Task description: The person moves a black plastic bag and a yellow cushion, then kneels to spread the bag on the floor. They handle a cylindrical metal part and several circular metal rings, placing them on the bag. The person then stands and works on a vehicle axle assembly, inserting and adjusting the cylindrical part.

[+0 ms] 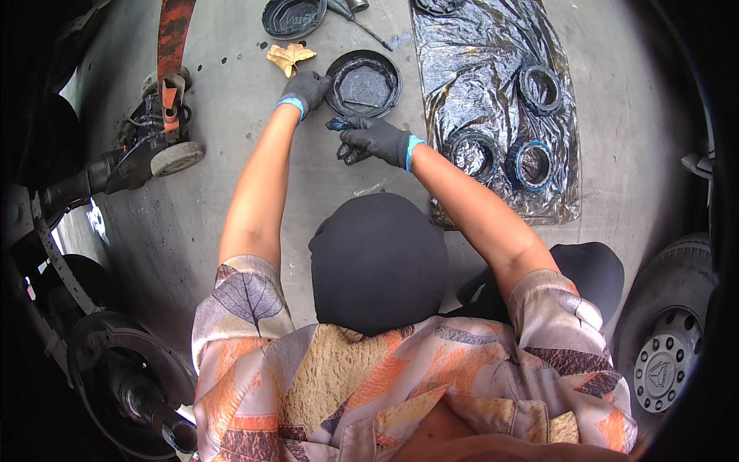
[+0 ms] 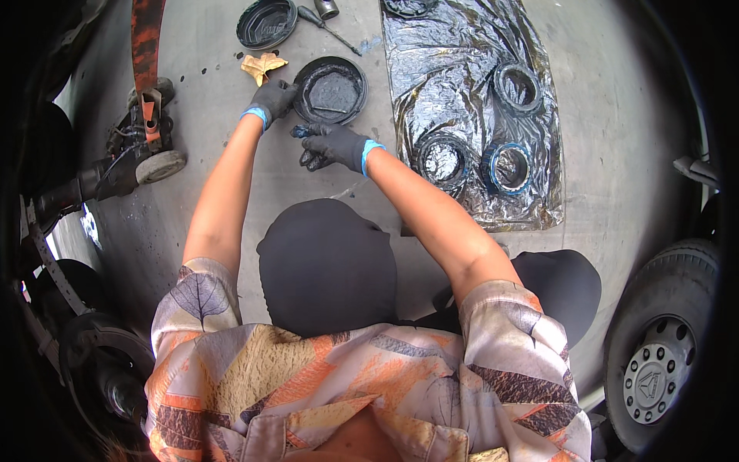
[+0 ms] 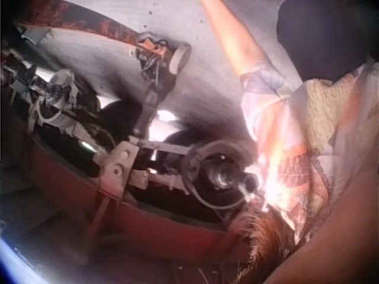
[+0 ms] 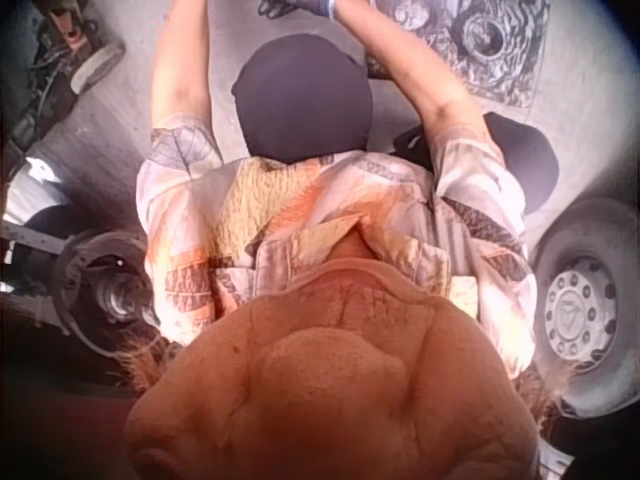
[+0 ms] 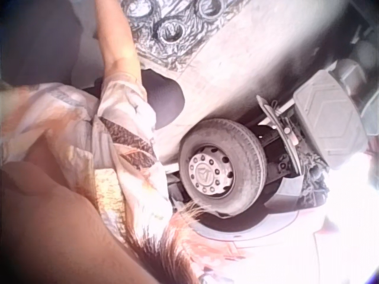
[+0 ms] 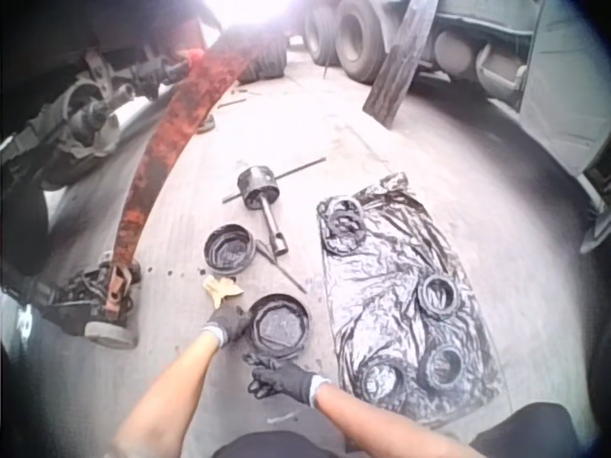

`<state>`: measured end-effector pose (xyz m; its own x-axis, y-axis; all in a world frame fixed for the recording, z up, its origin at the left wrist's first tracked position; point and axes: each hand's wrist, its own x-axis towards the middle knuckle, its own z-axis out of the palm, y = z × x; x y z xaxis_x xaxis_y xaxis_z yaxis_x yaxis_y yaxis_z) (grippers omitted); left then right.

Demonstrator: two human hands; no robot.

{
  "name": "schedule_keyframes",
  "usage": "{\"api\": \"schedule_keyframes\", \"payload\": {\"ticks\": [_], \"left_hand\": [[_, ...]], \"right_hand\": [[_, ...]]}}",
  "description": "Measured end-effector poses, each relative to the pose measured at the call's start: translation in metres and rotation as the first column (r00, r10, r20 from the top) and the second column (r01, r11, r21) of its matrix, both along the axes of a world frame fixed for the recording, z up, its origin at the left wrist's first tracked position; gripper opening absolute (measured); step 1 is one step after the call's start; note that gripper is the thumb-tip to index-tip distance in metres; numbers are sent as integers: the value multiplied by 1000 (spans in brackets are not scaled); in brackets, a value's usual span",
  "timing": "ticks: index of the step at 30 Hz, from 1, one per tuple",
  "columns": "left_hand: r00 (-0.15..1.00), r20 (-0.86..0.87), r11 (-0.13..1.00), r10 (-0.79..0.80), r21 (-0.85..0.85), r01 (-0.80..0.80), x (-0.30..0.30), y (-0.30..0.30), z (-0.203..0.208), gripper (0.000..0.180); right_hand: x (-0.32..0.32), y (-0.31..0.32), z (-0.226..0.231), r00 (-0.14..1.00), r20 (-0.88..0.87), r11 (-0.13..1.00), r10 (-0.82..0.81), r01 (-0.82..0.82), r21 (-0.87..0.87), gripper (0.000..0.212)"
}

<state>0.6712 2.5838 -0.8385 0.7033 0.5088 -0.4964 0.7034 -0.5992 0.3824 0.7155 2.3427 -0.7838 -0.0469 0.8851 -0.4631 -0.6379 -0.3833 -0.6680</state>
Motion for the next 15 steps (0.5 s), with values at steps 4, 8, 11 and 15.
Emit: {"api": "schedule_keyframes", "payload": {"ticks": [4, 8, 11, 15], "left_hand": [[985, -9, 976, 171, -135, -171, -11, -16, 14, 47], [944, 28, 928, 330, -193, -318, -20, -22, 11, 42], [919, 39, 895, 392, -249, -371, -23, -25, 9, 43], [898, 63, 866, 435, -302, -398, -19, -33, 21, 44]], "right_hand": [[53, -18, -12, 985, 44, 986, -165, 166, -16, 29], [106, -46, -25, 901, 245, 913, -358, 393, -110, 29], [115, -53, -32, 899, 251, 912, -359, 395, -110, 33], [98, -46, -51, 936, 151, 931, -318, 338, -140, 34]]}}
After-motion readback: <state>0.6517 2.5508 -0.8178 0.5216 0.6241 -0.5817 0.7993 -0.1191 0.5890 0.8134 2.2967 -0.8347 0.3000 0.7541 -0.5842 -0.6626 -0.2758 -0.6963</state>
